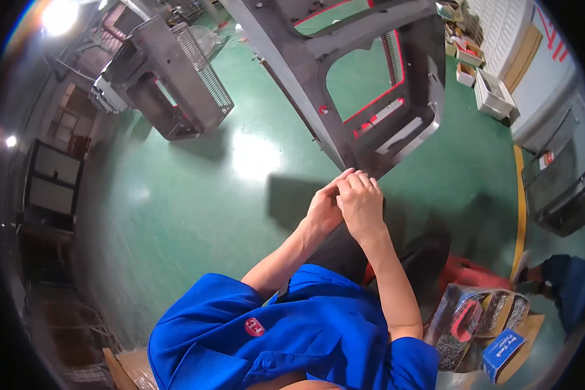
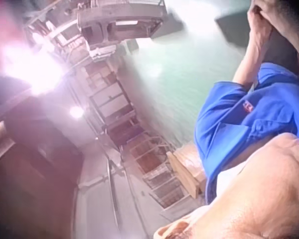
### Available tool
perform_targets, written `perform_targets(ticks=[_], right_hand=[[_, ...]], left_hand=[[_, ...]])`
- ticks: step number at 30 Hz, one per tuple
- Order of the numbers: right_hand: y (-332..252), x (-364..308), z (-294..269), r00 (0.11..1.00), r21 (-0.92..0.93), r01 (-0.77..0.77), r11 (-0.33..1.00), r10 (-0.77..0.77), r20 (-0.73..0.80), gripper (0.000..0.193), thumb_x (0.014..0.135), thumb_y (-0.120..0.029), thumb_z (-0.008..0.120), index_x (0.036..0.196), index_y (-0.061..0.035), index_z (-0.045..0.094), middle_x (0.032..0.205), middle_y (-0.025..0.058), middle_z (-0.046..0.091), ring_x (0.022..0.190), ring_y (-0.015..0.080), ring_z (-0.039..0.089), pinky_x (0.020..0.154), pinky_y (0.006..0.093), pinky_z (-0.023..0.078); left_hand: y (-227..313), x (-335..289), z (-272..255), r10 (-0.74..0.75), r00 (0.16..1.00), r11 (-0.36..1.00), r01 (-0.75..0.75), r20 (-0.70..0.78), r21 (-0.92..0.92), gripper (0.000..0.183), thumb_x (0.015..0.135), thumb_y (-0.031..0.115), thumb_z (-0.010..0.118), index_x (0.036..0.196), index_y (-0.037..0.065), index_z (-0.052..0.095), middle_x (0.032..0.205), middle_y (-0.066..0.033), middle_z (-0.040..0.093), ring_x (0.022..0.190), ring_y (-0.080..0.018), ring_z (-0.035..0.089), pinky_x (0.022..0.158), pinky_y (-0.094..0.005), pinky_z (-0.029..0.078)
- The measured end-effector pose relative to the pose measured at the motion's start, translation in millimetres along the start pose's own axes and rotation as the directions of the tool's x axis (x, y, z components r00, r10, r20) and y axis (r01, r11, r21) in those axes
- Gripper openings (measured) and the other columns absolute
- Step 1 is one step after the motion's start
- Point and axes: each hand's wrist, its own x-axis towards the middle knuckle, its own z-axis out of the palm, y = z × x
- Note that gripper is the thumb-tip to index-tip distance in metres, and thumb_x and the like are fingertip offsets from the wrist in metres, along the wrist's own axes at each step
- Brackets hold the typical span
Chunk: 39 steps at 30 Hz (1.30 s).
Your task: Manually installing small screws and components into a metal electronics enclosure or chassis.
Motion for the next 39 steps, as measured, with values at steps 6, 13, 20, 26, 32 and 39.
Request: perform_targets(ticks=[6, 13, 20, 26, 32, 39], right_hand=[[-1, 8, -4, 0.986, 0.050, 0.119, 0.992, -0.124, 0.110, 0.008, 0.071, -0.005, 0.057, 0.079, -0.0026, 0.059, 0.079, 0.0101, 0.059, 0.080, 0.0251, 0.061, 0.071, 0.0348, 0.051], [17, 6, 0, 0.979, 0.274, 0.076, 0.959, -0.124, 0.163, 0.009, 0.071, -0.004, 0.065, 0.079, -0.0038, 0.061, 0.076, 0.0095, 0.061, 0.073, 0.0297, 0.060, 0.065, 0.0386, 0.049], [-39, 125, -48, 0.937, 0.476, 0.296, 0.828, -0.156, -0.312, 0.014, 0.072, -0.001, 0.070, 0.084, -0.0066, 0.065, 0.084, 0.0056, 0.067, 0.074, 0.0215, 0.064, 0.066, 0.0301, 0.050], [-45, 207, -20, 0.801, 0.239, 0.414, 0.879, -0.226, -0.555, 0.015, 0.067, -0.004, 0.075, 0.079, -0.0101, 0.067, 0.076, 0.0033, 0.067, 0.068, 0.0185, 0.063, 0.060, 0.0280, 0.049], [-52, 221, 1, 0.776, 0.139, 0.392, 0.910, -0.246, -0.581, 0.015, 0.066, 0.001, 0.073, 0.075, -0.0093, 0.067, 0.068, 0.0042, 0.066, 0.057, 0.0157, 0.062, 0.052, 0.0252, 0.048], [-63, 228, 10, 0.806, 0.067, 0.291, 0.954, -0.207, -0.554, 0.013, 0.066, 0.001, 0.074, 0.077, -0.0059, 0.070, 0.074, 0.0051, 0.069, 0.063, 0.0117, 0.065, 0.058, 0.0232, 0.050]], left_hand=[[3, 1, 2, -0.016, 1.000, 0.992, 0.018, 0.013, -0.122, 0.033, 0.094, 0.013, 0.036, 0.121, -0.003, 0.049, 0.124, -0.0140, 0.052, 0.118, -0.0242, 0.048, 0.103, -0.0373, 0.036], [-19, 35, -42, 0.050, 0.998, 0.972, -0.038, 0.043, -0.233, 0.025, 0.094, 0.014, 0.043, 0.108, -0.003, 0.055, 0.108, -0.0108, 0.060, 0.100, -0.0193, 0.058, 0.090, -0.0307, 0.047], [-21, 113, -117, 0.409, 0.909, 0.761, -0.291, -0.082, 0.580, 0.022, 0.087, 0.001, 0.040, 0.092, 0.003, 0.062, 0.076, -0.0072, 0.062, 0.065, -0.0144, 0.060, 0.058, -0.0283, 0.047], [-35, 137, -158, 0.582, 0.807, 0.169, -0.244, 0.104, 0.955, 0.023, 0.084, 0.002, 0.040, 0.082, 0.001, 0.063, 0.065, -0.0102, 0.061, 0.061, -0.0180, 0.062, 0.057, -0.0321, 0.047], [-16, 120, -160, 0.441, 0.897, 0.370, -0.164, -0.018, 0.914, 0.020, 0.086, 0.005, 0.043, 0.086, 0.003, 0.062, 0.066, -0.0077, 0.061, 0.065, -0.0154, 0.062, 0.058, -0.0311, 0.047], [1, 102, -147, 0.250, 0.968, 0.613, -0.146, -0.016, 0.777, 0.016, 0.088, 0.011, 0.047, 0.091, 0.003, 0.060, 0.069, -0.0049, 0.059, 0.057, -0.0118, 0.054, 0.053, -0.0261, 0.044]])
